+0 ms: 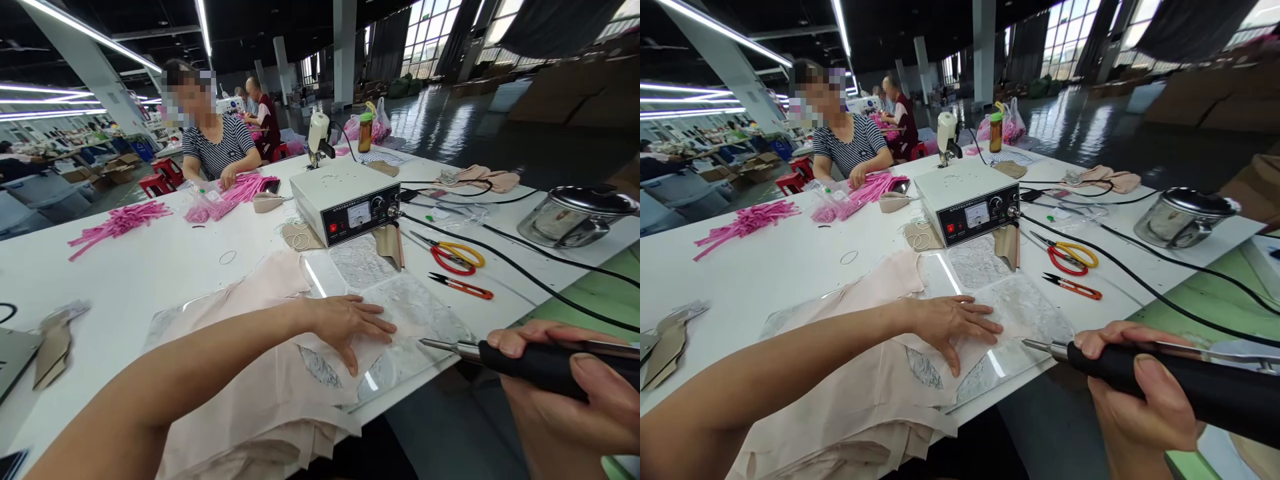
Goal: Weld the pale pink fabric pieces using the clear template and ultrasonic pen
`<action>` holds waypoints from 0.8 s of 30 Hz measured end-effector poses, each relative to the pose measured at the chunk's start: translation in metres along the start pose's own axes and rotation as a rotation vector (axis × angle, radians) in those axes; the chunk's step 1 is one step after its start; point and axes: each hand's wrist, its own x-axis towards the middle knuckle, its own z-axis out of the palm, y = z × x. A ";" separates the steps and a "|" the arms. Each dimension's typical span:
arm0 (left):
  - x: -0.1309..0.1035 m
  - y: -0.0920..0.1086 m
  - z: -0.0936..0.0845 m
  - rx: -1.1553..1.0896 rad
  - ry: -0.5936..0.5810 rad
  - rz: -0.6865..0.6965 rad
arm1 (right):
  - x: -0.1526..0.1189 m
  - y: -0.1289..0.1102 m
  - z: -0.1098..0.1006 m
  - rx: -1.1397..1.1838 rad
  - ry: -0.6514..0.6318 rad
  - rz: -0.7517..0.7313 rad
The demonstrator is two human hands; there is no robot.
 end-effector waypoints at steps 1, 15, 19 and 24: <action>0.000 0.000 0.000 0.007 0.004 0.004 | 0.002 -0.001 -0.002 -0.001 0.027 0.005; -0.001 0.012 0.001 0.137 0.059 0.019 | -0.003 0.012 -0.009 0.082 -0.135 0.023; -0.004 0.011 0.006 0.174 0.090 0.035 | -0.004 0.014 -0.014 0.095 -0.164 -0.002; -0.017 0.008 0.010 0.157 0.248 -0.160 | 0.003 0.015 -0.013 0.080 -0.043 -0.023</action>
